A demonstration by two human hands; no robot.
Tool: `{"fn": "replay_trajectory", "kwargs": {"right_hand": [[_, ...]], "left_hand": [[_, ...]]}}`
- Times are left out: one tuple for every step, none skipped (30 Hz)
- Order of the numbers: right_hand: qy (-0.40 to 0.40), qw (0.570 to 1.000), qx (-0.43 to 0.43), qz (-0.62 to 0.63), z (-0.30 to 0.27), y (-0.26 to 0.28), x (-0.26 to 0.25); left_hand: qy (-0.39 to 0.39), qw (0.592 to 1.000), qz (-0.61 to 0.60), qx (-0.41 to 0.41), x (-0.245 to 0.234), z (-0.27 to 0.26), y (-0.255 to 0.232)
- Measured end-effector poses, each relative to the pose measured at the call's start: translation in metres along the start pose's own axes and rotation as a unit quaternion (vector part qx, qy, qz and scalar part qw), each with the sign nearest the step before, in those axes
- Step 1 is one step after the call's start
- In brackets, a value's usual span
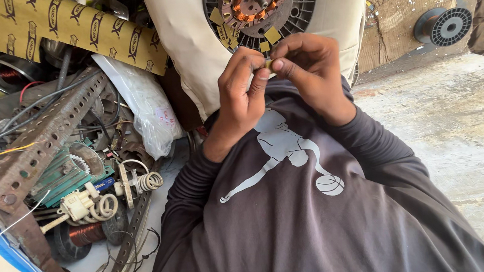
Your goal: The person sits on the floor and repeatedly inserts small rectangular pieces into slots on a motor rotor. They use a wooden stick to push the pieces into place and adjust them with their fingers.
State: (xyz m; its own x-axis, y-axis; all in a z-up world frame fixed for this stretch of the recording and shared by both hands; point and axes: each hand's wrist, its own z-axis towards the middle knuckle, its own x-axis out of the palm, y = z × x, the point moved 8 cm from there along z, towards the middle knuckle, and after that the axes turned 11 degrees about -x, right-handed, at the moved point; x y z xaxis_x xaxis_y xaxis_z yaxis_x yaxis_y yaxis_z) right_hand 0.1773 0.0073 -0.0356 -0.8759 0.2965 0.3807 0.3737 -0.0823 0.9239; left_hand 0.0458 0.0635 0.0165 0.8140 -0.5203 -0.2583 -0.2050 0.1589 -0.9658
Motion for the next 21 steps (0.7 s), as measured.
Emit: {"fn": "replay_trajectory", "kwargs": {"right_hand": [[0.035, 0.999, -0.014, -0.019, 0.0, 0.005, 0.003], [0.07, 0.996, -0.029, -0.038, 0.0, 0.011, 0.005], [0.105, 0.992, -0.042, -0.056, -0.001, 0.015, 0.006], [0.108, 0.99, -0.052, -0.07, -0.001, 0.017, 0.005], [0.111, 0.988, -0.061, -0.085, -0.002, 0.019, 0.003], [0.113, 0.986, -0.07, -0.1, -0.002, 0.02, 0.001], [0.111, 0.993, -0.029, -0.031, -0.001, 0.013, 0.0], [0.109, 0.993, 0.012, 0.038, 0.0, 0.005, 0.001], [0.104, 0.987, 0.054, 0.107, 0.0, -0.002, 0.002], [0.1, 0.981, 0.062, 0.156, 0.001, -0.006, 0.002], [0.095, 0.971, 0.072, 0.205, 0.0, -0.011, 0.004], [0.089, 0.96, 0.082, 0.253, 0.0, -0.015, 0.004], [0.093, 0.947, 0.102, 0.288, -0.001, -0.021, 0.004], [0.097, 0.933, 0.122, 0.323, -0.002, -0.025, 0.004], [0.1, 0.918, 0.141, 0.357, -0.004, -0.027, 0.005], [0.11, 0.922, 0.133, 0.346, -0.004, -0.027, 0.004], [0.122, 0.927, 0.122, 0.334, -0.003, -0.025, 0.003], [0.133, 0.931, 0.111, 0.322, -0.002, -0.021, 0.003], [0.123, 0.941, 0.106, 0.297, -0.002, -0.019, 0.0], [0.113, 0.95, 0.101, 0.272, -0.004, -0.017, -0.001], [0.102, 0.958, 0.097, 0.249, -0.006, -0.014, -0.001]], "left_hand": [[0.035, 0.999, -0.011, 0.005, -0.004, 0.0, -0.002], [0.07, 0.997, -0.021, 0.011, -0.006, 0.0, -0.003], [0.08, 0.997, -0.01, 0.014, -0.008, 0.0, -0.004], [0.09, 0.996, 0.001, 0.017, -0.009, 0.001, -0.005], [0.102, 0.995, 0.011, 0.02, -0.008, 0.0, -0.006], [0.086, 0.996, 0.018, 0.016, -0.009, 0.0, -0.007], [0.07, 0.997, 0.028, 0.016, -0.009, 0.002, -0.007], [0.053, 0.998, 0.037, 0.015, -0.009, 0.003, -0.008], [0.047, 0.998, 0.024, 0.017, -0.007, 0.003, -0.01], [0.04, 0.999, 0.012, 0.02, -0.004, 0.003, -0.012], [0.033, 0.999, -0.002, 0.021, -0.002, 0.002, -0.013], [0.027, 0.999, 0.003, 0.032, 0.0, 0.001, -0.015], [0.022, 0.999, 0.008, 0.043, 0.001, 0.0, -0.016], [0.017, 0.998, 0.013, 0.055, 0.001, -0.003, -0.019], [0.023, 0.998, 0.016, 0.055, 0.002, -0.003, -0.019], [0.028, 0.998, 0.018, 0.055, 0.003, -0.004, -0.02], [0.033, 0.998, 0.022, 0.059, 0.004, -0.003, -0.021], [0.038, 0.998, 0.021, 0.056, 0.004, -0.002, -0.022], [0.043, 0.998, 0.02, 0.051, 0.005, -0.002, -0.022], [0.049, 0.998, 0.019, 0.046, 0.006, -0.002, -0.021], [0.05, 0.998, 0.02, 0.045, 0.006, -0.003, -0.021]]}}
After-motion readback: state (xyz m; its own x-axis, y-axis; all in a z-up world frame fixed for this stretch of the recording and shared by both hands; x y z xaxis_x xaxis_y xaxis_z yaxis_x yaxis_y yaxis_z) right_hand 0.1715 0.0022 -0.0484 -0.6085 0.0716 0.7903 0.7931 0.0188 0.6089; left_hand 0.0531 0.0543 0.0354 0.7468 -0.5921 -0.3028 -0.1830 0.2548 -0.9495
